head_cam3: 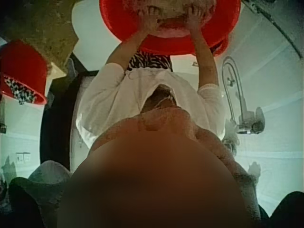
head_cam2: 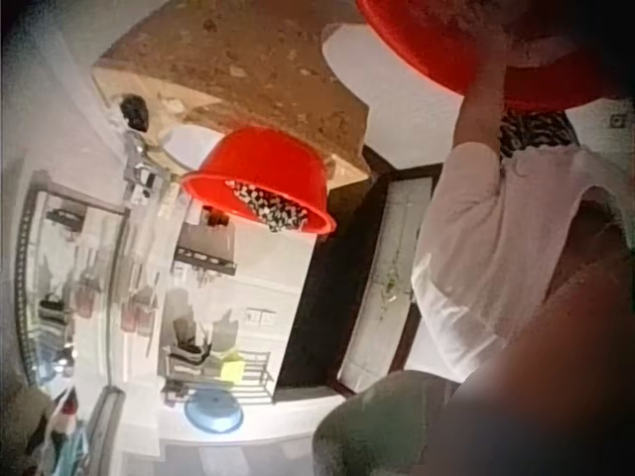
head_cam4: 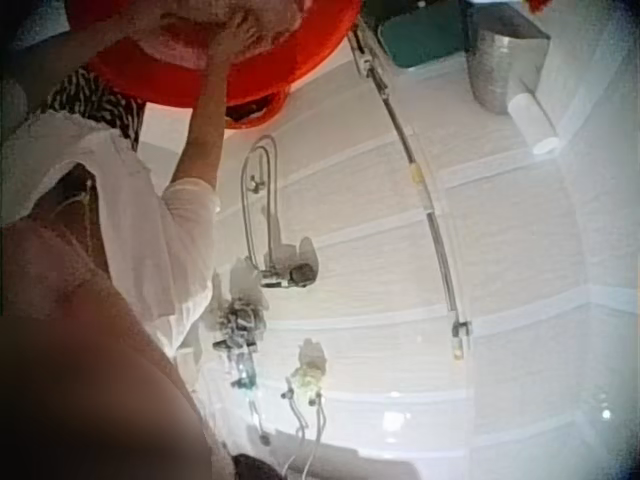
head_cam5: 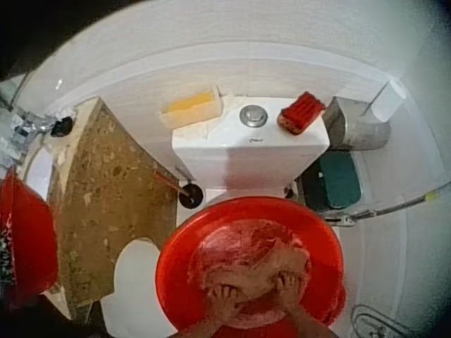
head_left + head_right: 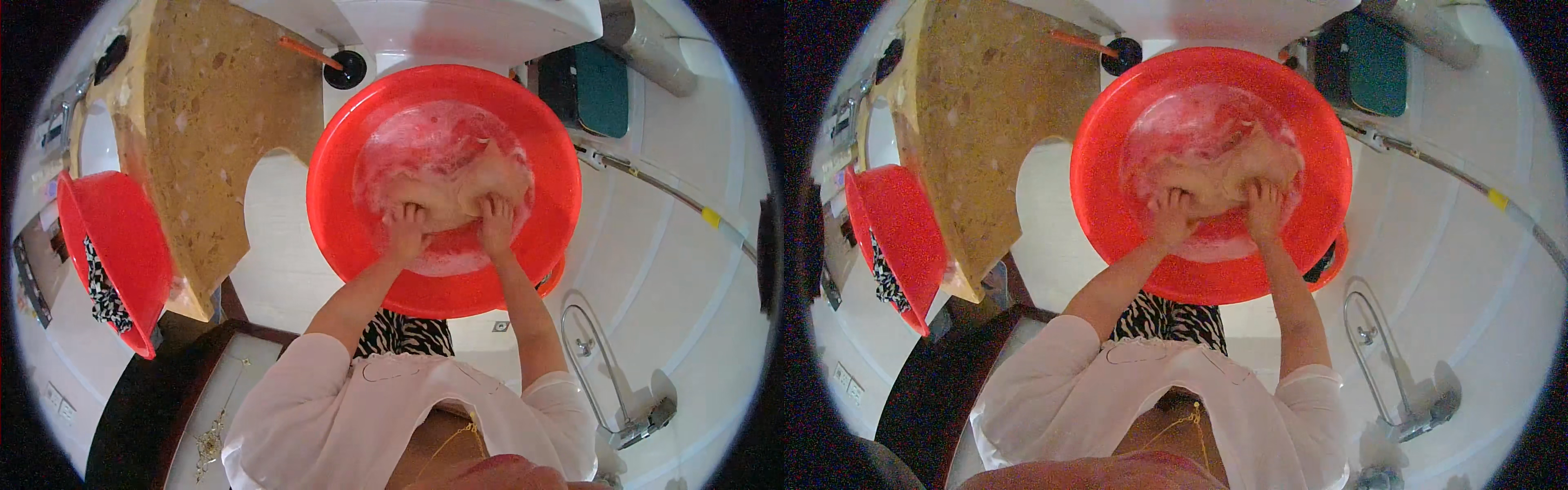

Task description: Hand wash several items of clothing in a red basin inside a bathroom.

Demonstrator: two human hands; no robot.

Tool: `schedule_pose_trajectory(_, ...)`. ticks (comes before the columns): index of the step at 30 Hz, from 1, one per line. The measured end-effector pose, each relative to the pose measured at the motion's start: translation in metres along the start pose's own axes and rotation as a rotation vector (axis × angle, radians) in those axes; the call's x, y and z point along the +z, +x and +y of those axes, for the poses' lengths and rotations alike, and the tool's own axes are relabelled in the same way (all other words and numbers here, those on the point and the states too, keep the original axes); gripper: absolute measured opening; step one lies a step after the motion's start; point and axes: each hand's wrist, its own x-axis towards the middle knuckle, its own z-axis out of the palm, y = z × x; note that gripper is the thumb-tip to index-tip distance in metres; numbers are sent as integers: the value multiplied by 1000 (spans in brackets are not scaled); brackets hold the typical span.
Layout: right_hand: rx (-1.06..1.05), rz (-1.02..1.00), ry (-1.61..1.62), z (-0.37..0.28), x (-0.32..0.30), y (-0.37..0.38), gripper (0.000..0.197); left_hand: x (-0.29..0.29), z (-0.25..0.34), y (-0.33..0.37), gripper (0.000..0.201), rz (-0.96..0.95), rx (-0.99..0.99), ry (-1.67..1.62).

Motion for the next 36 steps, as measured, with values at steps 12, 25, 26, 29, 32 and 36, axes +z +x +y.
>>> schedule_pose_trajectory(12,105,249,117,1,-55,20,35,-54,-14,24,22,202,-213,-874)
schedule_pose_trajectory(25,-16,181,392,-7,-119,38,30,-128,-67,80,11,142,164,-479)
schedule_pose_trajectory(26,-60,122,339,-2,-107,29,31,-129,-58,75,20,-88,69,-517)
schedule_pose_trajectory(29,-84,-91,249,13,-60,10,39,-95,-65,79,18,-71,439,-490)
schedule_pose_trajectory(32,-144,-90,22,0,-30,16,52,-55,-63,79,20,-324,97,-742)
schedule_pose_trajectory(36,-120,-111,-32,3,2,34,63,9,-85,100,25,-112,156,-514)
